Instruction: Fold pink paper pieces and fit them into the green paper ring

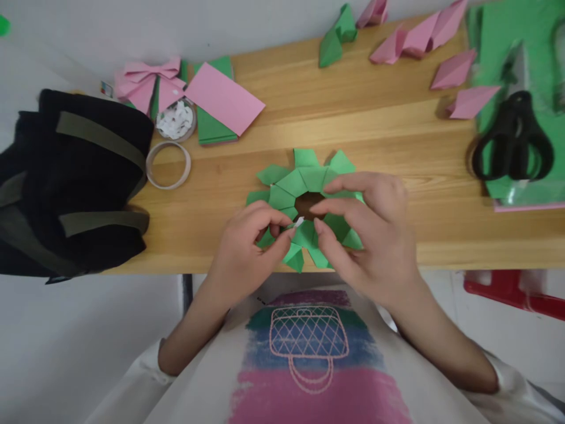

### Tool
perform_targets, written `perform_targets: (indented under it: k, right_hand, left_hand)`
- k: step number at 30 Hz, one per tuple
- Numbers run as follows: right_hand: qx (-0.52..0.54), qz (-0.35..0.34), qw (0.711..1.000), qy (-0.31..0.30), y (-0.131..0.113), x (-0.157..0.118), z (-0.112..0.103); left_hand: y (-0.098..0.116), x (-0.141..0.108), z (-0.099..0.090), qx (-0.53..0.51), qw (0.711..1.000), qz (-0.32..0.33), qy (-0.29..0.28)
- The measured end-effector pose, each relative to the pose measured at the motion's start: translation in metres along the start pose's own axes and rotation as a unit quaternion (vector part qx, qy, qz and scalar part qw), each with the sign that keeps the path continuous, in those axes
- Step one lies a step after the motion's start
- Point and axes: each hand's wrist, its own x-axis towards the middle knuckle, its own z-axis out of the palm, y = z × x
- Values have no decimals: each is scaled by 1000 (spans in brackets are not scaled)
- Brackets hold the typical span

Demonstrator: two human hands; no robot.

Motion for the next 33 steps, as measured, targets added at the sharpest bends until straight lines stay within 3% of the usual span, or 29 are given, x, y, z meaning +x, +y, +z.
perform_targets:
  k: [4,14,25,33]
  right_hand:
    - [15,-12,1000,8,-3,-4,0]
    - [54,-13,997,-48,1,5,-2]
    - [124,-45,960,-247,12,36,-17]
    - [103,-33,948,-298,9,47,-24]
  left_hand:
    - [0,0,0,22,1000,22,0]
    - [-2,-1,-3,85,993,86,-13]
    - [-5,1,-9,137,977,160,-31]
    - [-8,2,-17,107,973,200,-44]
